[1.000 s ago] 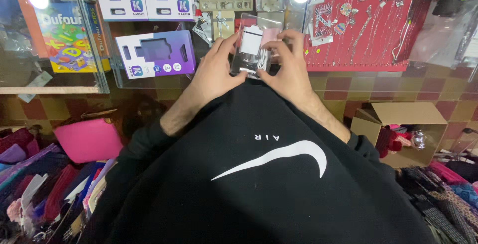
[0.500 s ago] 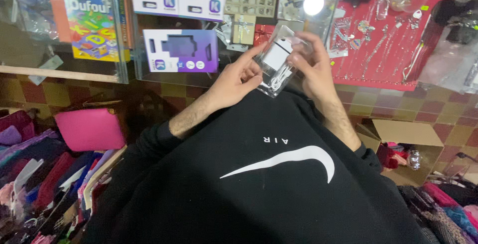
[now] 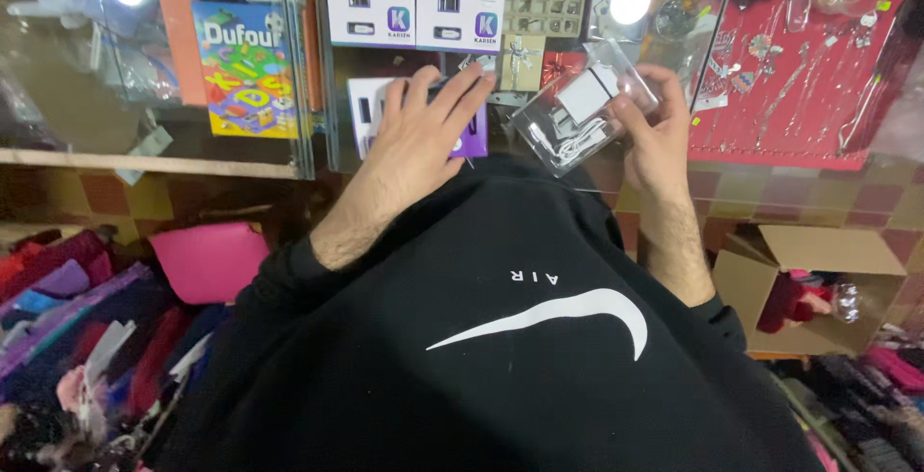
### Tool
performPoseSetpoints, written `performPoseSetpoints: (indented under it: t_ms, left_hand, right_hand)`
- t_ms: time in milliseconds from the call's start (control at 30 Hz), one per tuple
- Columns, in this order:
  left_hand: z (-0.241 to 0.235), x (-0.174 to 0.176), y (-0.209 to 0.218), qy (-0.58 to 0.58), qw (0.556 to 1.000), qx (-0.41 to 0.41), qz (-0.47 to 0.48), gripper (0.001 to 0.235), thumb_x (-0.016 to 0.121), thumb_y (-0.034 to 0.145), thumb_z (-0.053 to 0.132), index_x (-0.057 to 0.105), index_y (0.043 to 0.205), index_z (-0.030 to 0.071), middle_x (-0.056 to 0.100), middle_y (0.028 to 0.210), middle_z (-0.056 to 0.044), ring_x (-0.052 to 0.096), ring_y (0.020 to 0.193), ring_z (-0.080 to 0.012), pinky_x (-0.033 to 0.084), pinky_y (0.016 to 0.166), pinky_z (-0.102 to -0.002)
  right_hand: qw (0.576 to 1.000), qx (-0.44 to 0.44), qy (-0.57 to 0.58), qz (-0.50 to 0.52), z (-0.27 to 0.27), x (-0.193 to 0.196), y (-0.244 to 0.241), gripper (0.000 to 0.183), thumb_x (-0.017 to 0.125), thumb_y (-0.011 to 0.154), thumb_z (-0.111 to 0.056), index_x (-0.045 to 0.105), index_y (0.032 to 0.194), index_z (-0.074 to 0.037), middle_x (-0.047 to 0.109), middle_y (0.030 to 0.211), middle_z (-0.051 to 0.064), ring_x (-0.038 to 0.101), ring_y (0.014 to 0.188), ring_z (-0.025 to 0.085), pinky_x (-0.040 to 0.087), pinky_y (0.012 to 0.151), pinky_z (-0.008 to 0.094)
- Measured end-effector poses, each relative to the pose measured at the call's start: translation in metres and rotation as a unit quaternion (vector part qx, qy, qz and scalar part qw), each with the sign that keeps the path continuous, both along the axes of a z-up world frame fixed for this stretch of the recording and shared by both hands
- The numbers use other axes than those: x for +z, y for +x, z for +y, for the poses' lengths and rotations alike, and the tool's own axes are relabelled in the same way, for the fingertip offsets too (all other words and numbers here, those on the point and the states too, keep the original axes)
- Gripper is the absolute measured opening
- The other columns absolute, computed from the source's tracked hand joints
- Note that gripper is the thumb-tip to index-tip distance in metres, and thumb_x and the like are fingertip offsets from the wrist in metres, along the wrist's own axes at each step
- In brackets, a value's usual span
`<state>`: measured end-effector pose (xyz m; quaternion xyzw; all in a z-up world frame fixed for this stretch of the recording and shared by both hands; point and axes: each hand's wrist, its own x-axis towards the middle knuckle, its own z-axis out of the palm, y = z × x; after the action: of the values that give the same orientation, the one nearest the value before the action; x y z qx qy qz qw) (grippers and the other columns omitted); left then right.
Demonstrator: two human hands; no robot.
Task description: The person unboxes a wall charger by taking it out of a box, unwrapping the cable from its plastic packaging, and placing it back into the box before hanging it on a display rack.
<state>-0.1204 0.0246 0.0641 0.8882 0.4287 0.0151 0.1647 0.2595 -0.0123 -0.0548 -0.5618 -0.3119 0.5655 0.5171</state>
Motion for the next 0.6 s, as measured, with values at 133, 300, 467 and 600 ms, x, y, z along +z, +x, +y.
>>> performPoseSetpoints:
  t_ms: [133, 300, 467, 600]
  left_hand:
    - [0.005, -0.022, 0.003, -0.006, 1.000, -0.019, 0.017, 0.135, 0.112, 0.084, 0.027, 0.034, 0.194, 0.015, 0.055, 0.174, -0.016, 0.048, 0.147, -0.0393, 0.041, 0.116, -0.054]
    - [0.009, -0.006, 0.008, -0.023, 0.993, -0.012, -0.111, 0.134, 0.113, 0.077, 0.013, 0.040, 0.189, 0.011, 0.047, 0.158, -0.019, 0.041, 0.148, -0.0477, 0.037, 0.122, -0.063]
    - [0.013, -0.009, 0.012, -0.075, 0.953, 0.026, -0.294, 0.117, 0.115, 0.075, 0.011, 0.055, 0.175, 0.013, 0.043, 0.152, -0.017, 0.056, 0.145, -0.0554, 0.053, 0.123, -0.072]
    - [0.011, -0.016, 0.023, -0.078, 0.896, 0.054, -0.434, 0.091, 0.119, 0.079, 0.014, 0.051, 0.140, 0.014, 0.042, 0.150, -0.017, 0.064, 0.154, -0.0566, 0.052, 0.133, -0.068]
  right_hand:
    - [0.999, -0.023, 0.015, -0.024, -0.012, -0.011, 0.005, 0.048, 0.092, 0.115, -0.009, 0.066, 0.156, -0.014, 0.077, 0.133, 0.015, 0.083, 0.102, 0.019, 0.072, 0.079, 0.023]
    - [0.997, -0.071, 0.022, -0.004, -0.024, -0.009, 0.001, 0.043, 0.088, 0.116, -0.012, 0.067, 0.154, -0.013, 0.073, 0.124, 0.008, 0.082, 0.100, 0.016, 0.072, 0.079, 0.022]
    - [0.992, -0.098, 0.040, 0.066, -0.032, 0.003, -0.009, 0.055, 0.089, 0.115, -0.021, 0.059, 0.160, -0.014, 0.065, 0.112, 0.003, 0.079, 0.095, 0.017, 0.074, 0.078, 0.028]
    - [0.983, -0.119, 0.105, 0.095, -0.024, 0.067, -0.041, 0.069, 0.091, 0.116, -0.016, 0.047, 0.169, -0.025, 0.054, 0.112, -0.002, 0.079, 0.094, 0.014, 0.065, 0.074, 0.019]
